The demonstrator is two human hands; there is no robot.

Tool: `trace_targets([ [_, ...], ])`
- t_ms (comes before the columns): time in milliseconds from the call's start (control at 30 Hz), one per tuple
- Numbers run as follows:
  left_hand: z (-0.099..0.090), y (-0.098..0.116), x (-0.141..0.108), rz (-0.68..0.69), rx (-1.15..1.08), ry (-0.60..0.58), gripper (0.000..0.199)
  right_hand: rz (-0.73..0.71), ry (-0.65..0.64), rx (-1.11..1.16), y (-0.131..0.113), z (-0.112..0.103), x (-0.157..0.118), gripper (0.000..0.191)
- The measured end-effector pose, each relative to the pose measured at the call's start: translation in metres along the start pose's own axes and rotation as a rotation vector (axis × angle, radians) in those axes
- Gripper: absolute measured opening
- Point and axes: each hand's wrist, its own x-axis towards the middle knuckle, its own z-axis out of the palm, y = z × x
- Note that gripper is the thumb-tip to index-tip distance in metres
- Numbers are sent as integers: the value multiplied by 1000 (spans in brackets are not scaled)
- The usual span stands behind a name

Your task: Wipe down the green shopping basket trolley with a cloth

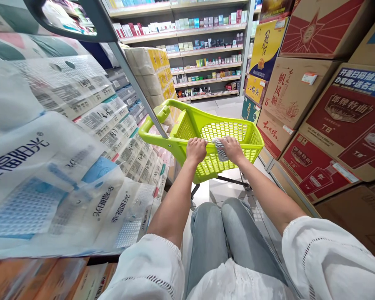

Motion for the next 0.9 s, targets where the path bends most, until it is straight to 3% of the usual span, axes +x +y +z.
trace_targets([
  [100, 1, 2, 0, -1, -3, 6, 41, 54, 27, -22, 19, -2, -11, 42],
  [167, 3, 4, 1, -9, -2, 14, 41, 91, 41, -40, 18, -2, -13, 42],
  [367, 5, 10, -1, -29, 4, 18, 31, 49, 37, -46, -44, 7, 10, 43],
  [467, 3, 7, -2, -20, 3, 14, 29, 64, 54, -30, -58, 10, 15, 42],
  [600, 1, 1, -2, -18, -21, 8, 36, 29, 18, -19, -28, 6, 4, 42],
  [733, 2, -1, -1, -26, -25, 12, 40, 99, 56, -58, 8, 2, -16, 42],
  [800, 3, 0, -1, -31, -19, 17, 40, 138, 83, -67, 12, 2, -20, 41],
  [900, 5, 3, 0, -40, -13, 28, 39, 164, 92, -48, -7, 4, -12, 40],
])
